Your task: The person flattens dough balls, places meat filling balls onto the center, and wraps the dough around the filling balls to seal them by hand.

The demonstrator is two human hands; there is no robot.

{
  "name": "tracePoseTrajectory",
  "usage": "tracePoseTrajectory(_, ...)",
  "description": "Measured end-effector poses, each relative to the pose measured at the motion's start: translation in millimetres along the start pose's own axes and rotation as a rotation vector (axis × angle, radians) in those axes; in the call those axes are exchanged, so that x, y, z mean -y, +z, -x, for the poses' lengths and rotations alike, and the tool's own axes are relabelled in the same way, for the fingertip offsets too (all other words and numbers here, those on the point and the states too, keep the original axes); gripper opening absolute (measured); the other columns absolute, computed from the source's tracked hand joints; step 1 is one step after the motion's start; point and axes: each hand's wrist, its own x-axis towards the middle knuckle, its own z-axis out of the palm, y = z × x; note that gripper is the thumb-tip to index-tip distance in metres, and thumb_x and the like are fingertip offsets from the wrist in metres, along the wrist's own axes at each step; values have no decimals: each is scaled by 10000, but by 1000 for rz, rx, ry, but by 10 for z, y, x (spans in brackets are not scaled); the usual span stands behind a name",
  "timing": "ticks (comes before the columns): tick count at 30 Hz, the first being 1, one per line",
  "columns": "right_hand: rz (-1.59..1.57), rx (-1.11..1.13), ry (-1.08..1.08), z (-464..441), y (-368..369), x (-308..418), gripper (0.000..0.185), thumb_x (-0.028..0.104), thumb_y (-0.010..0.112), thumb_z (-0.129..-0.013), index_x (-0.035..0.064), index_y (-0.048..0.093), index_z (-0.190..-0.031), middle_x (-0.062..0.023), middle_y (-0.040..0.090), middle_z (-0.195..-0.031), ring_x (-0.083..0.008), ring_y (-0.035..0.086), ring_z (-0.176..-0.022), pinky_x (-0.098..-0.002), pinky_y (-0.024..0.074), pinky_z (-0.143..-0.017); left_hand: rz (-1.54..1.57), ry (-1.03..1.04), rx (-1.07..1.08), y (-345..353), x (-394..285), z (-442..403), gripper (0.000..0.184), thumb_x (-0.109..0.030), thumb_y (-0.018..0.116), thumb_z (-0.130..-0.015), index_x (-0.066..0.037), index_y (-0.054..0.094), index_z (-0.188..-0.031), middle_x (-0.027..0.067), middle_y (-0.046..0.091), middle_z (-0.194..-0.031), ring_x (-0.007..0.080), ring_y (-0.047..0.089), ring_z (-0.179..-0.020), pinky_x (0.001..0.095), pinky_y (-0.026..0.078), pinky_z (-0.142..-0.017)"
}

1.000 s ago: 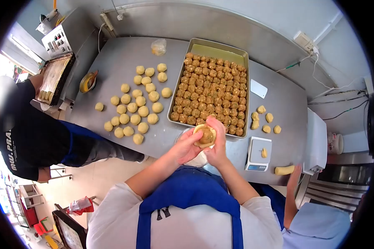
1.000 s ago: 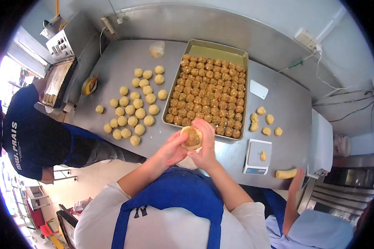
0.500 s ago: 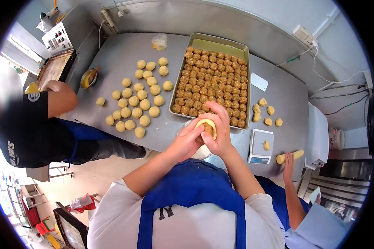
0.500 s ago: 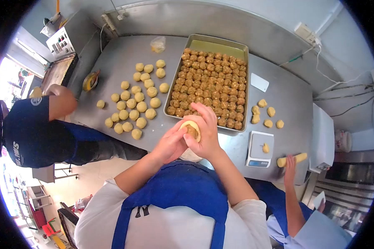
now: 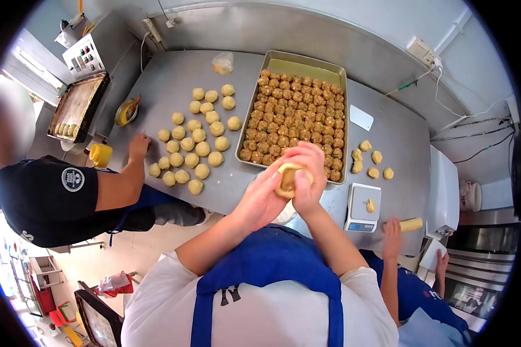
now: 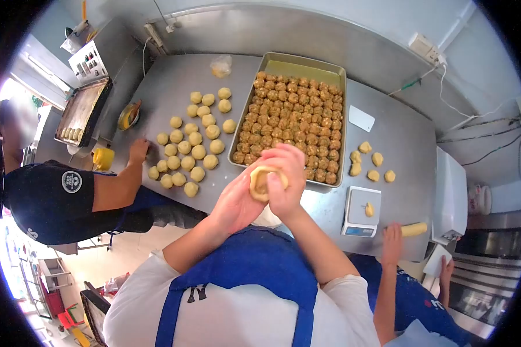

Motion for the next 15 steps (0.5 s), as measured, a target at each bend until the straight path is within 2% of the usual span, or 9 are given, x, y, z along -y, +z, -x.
tracePoseTrajectory(1,-98,-255,116,-36,126,96,304,217,558,-811,50,644,-1050,-163,626,-1196,-386,554,-1138,-480,416,-1003,-106,59,53,-44,38,-57,547,-284,482,-1027,-56,297,-1488,91,424,-1427,196,451,-1309,384,377,-1096)
tracePoseTrajectory(4,-197,-353,144,-106,7,156,326,233,503,-831,29,653,-1037,-151,653,-1154,-385,535,-1166,-491,354,-1062,-355,123,-33,-153,26,-48,541,-271,500,-1021,-57,312,-1480,85,439,-1417,189,449,-1308,370,381,-1087)
tracePoseTrajectory(6,-215,-6,184,-16,-134,8,322,212,479,-846,34,658,-1046,-150,651,-1172,-387,535,-1166,-490,346,-1069,-348,52,-21,-237,16,9,532,-238,487,-1023,-61,293,-1485,79,465,-1392,179,459,-1293,350,394,-1068)
tracePoseTrajectory(7,-20,100,86,3,-166,13,309,182,466,-847,38,665,-1034,-141,655,-1176,-378,544,-1152,-479,382,-1040,-426,-6,-9,-272,69,36,533,-228,479,-1023,-66,280,-1489,76,465,-1390,177,463,-1287,344,398,-1060)
tracePoseTrajectory(10,-78,-71,51,68,-94,-32,284,152,467,-842,42,674,-1003,-128,669,-1138,-363,552,-1141,-469,398,-1023,-617,-104,5,-95,-15,-17,559,-196,460,-1016,-85,229,-1513,68,437,-1413,170,451,-1293,341,391,-1057)
tracePoseTrajectory(11,-149,-110,80,77,-84,-66,321,159,491,-835,36,648,-1087,-151,638,-1191,-358,545,-1142,-465,390,-1033,-344,-60,50,-34,6,-72,579,-199,473,-1010,-82,221,-1518,74,419,-1429,172,437,-1306,347,377,-1071)
tracePoseTrajectory(12,-152,-107,82,113,-24,-29,321,159,491,-835,36,648,-1087,-151,638,-1191,-358,545,-1142,-465,390,-1033,-70,-13,88,11,51,-97,598,-202,486,-1004,-80,213,-1523,81,402,-1445,174,424,-1319,354,363,-1086)
tracePoseTrajectory(14,-341,-398,354,106,167,89,415,212,494,-848,25,588,-1206,-178,586,-1269,-368,513,-1203,-460,361,-1069,-133,88,69,-109,143,-110,640,-204,518,-993,-66,195,-1529,98,387,-1461,185,404,-1340,364,335,-1112)
tracePoseTrajectory(15,-271,-207,207,78,86,106,506,242,519,-851,15,514,-1303,-196,527,-1343,-377,465,-1277,-466,324,-1102,-335,136,32,-193,136,-102,640,-201,523,-992,-58,201,-1526,103,383,-1466,191,401,-1344,366,329,-1117)
